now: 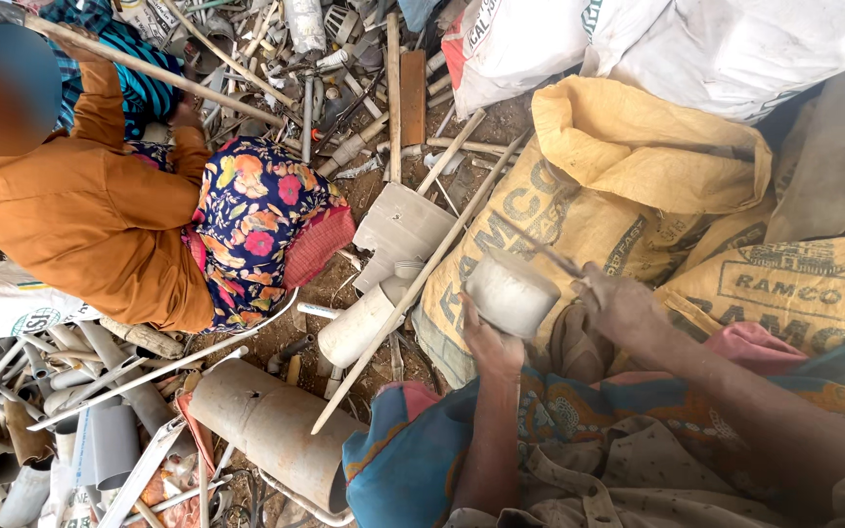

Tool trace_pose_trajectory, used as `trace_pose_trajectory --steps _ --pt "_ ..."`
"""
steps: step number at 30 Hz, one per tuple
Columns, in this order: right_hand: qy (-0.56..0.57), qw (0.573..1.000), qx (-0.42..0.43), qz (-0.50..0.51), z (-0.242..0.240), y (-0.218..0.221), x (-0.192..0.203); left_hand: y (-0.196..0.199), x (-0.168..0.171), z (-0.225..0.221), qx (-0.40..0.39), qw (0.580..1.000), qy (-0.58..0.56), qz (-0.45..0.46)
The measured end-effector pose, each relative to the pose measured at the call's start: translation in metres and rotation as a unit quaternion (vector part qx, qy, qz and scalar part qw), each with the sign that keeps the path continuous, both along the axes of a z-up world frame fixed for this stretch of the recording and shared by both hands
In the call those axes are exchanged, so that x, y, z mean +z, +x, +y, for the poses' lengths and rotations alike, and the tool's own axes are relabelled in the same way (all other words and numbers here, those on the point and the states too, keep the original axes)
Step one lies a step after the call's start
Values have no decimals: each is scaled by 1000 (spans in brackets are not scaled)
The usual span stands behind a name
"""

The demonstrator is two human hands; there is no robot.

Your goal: The person cleans the interior of a PVC pipe joint using a metal scraper. They hold the pipe section in one hand and repeatedly scrape out residue while sitting among a pile of scrap materials.

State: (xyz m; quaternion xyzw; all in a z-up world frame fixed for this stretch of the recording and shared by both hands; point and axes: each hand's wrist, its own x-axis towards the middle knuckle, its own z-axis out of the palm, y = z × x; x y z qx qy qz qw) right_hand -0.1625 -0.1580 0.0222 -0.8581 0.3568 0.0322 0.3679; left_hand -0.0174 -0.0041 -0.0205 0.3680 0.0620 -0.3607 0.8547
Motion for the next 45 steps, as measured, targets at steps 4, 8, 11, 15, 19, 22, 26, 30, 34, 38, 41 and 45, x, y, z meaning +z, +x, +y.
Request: trace_pose_trajectory --steps 4,8,11,15,19,22,26,30,34,38,41,45 --pt "65 996 61 30 -2 1 8 18 11 2 26 999 -6 -20" --pt "-111 972 110 -174 17 -2 4 29 22 7 49 998 -16 -31" --pt "18 997 55 46 -3 2 6 30 26 10 39 998 -21 -51" --pt "10 995 101 2 20 -4 -3 35 11 11 51 995 12 -88" --pt "36 992 104 67 1 -1 -46 40 -46 25 130 679 244 -681" --pt "-149 972 114 -141 -36 -6 -83 38 -87 -4 -86 957 17 -275" --pt "-66 993 70 -68 -45 -21 -100 10 -62 -27 12 980 195 -36" --pt "-59 991 69 -103 -46 -19 -124 26 -13 -11 -1 961 267 -70" --pt "-15 987 34 -154 -52 -27 -148 14 -20 -7 -130 781 411 -452" --pt "42 977 -68 -198 -80 -36 -110 8 -52 -3 61 434 430 -789" --pt "-36 993 -56 -96 -70 -36 -77 24 -99 7 -144 555 472 -670" --pt "-74 997 19 0 -51 -33 -11 32 -127 13 1 468 519 -715"
